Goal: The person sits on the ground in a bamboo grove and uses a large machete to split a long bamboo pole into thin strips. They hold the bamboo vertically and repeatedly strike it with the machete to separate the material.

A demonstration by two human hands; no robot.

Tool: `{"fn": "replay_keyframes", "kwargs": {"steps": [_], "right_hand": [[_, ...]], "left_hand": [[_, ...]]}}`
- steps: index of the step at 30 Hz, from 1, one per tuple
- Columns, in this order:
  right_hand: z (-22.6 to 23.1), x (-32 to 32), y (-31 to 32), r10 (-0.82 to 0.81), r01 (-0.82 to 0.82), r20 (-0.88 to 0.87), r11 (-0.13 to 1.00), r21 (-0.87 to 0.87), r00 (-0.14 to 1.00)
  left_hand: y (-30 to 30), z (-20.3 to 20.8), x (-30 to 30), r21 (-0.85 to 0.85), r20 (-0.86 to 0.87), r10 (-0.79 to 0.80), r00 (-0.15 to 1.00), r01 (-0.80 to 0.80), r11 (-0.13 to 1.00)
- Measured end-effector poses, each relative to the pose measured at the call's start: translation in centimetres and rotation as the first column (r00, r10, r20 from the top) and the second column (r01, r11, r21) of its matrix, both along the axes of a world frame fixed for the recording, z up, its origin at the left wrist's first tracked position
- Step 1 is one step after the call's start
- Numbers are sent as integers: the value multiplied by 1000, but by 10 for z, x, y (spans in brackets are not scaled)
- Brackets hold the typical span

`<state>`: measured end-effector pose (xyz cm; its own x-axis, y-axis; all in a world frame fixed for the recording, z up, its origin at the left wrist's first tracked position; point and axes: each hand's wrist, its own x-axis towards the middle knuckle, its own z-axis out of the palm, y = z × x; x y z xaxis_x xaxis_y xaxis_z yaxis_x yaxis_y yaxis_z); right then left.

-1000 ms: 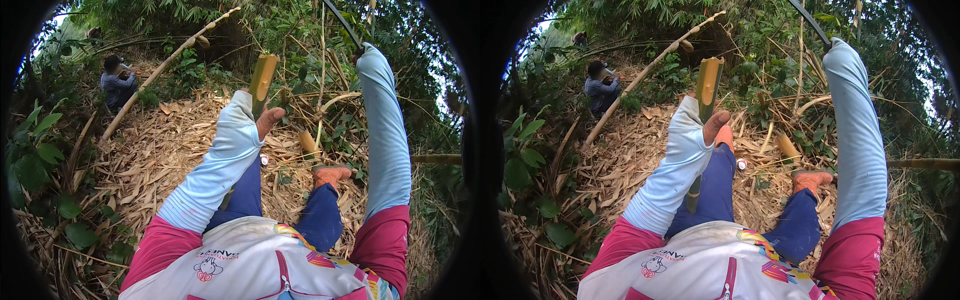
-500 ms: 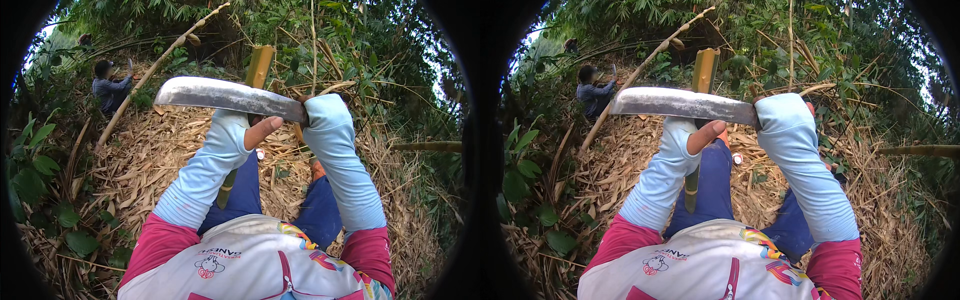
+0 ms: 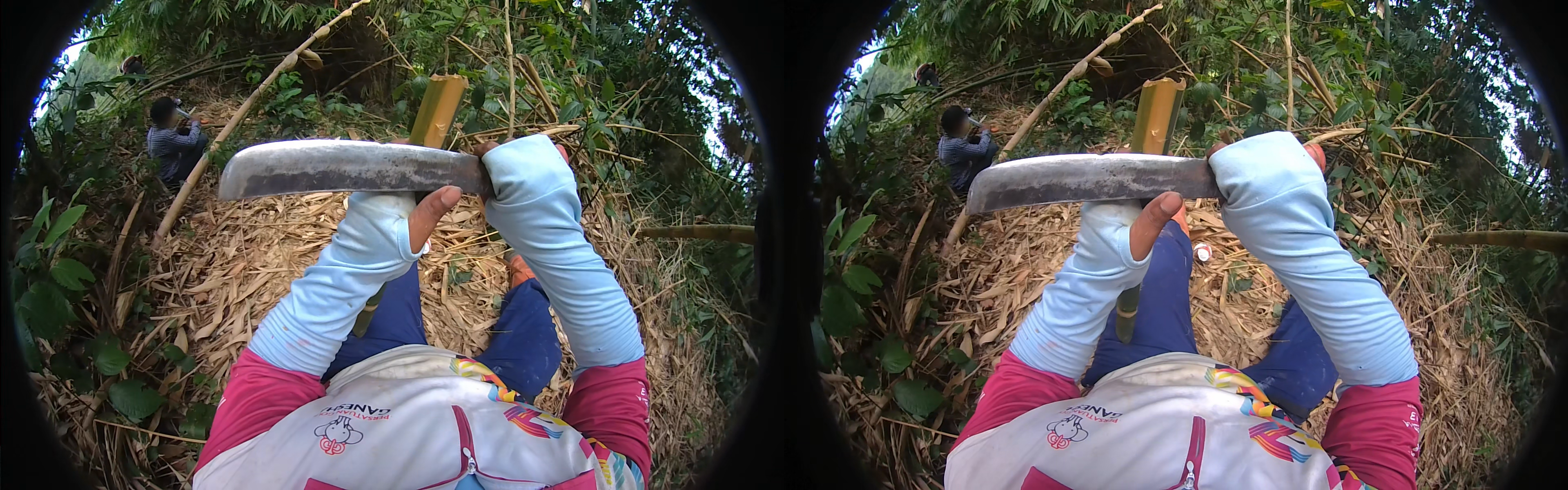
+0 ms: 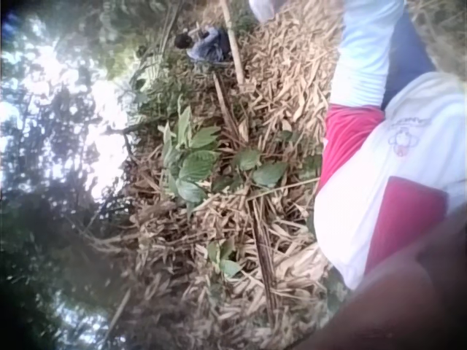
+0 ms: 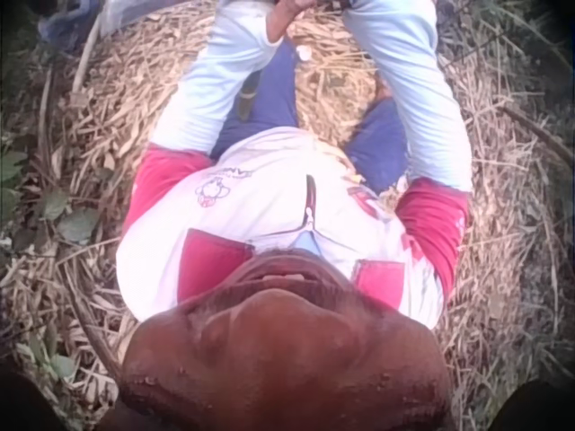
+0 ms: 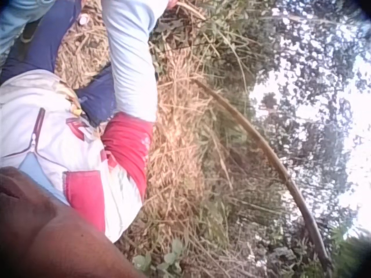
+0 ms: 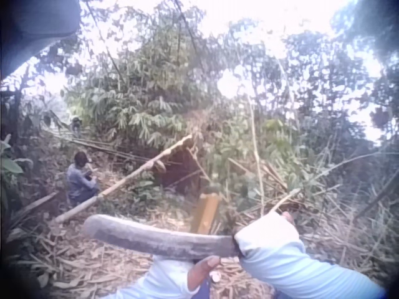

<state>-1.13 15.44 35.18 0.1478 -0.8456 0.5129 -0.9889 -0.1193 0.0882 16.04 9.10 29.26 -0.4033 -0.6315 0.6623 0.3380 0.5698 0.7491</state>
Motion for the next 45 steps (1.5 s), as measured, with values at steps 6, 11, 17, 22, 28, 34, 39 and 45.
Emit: {"fn": "replay_keyframes", "kwargs": {"steps": [6, 11, 17, 22, 28, 34, 39, 45], "right_hand": [[1, -1, 1, -33, 33, -7, 999, 30, 999], [7, -2, -2, -108, 111, -75, 993, 31, 991], [9, -4, -13, -116, 116, -84, 993, -2, 990], [17, 0, -23, -145, 149, -87, 988, 42, 986], [31, 1, -38, -199, 221, -155, 965, 139, 968], [44, 5, -50, -166, 216, -213, 947, 239, 963], [84, -76, -65, -531, 563, 395, 825, 39, 750], [56, -302, -44, -523, 562, 383, 827, 14, 761]], "left_hand": [[0, -1, -2, -5, -37, -32, 999, 31, 999], [1, -1, -7, 20, -33, 25, 999, -24, 1000], [-12, -7, -12, -49, 1, 171, 985, -171, 984], [-15, 0, -13, 70, -52, 132, 990, -128, 989], [-21, 2, -13, 104, 47, 212, 976, -216, 971], [-36, -7, -13, 54, -9, 202, 979, -201, 978], [-10, -3, -5, 103, 80, 143, 986, -151, 983], [-31, 1, 1, 131, 46, 137, 989, -142, 981]]}}
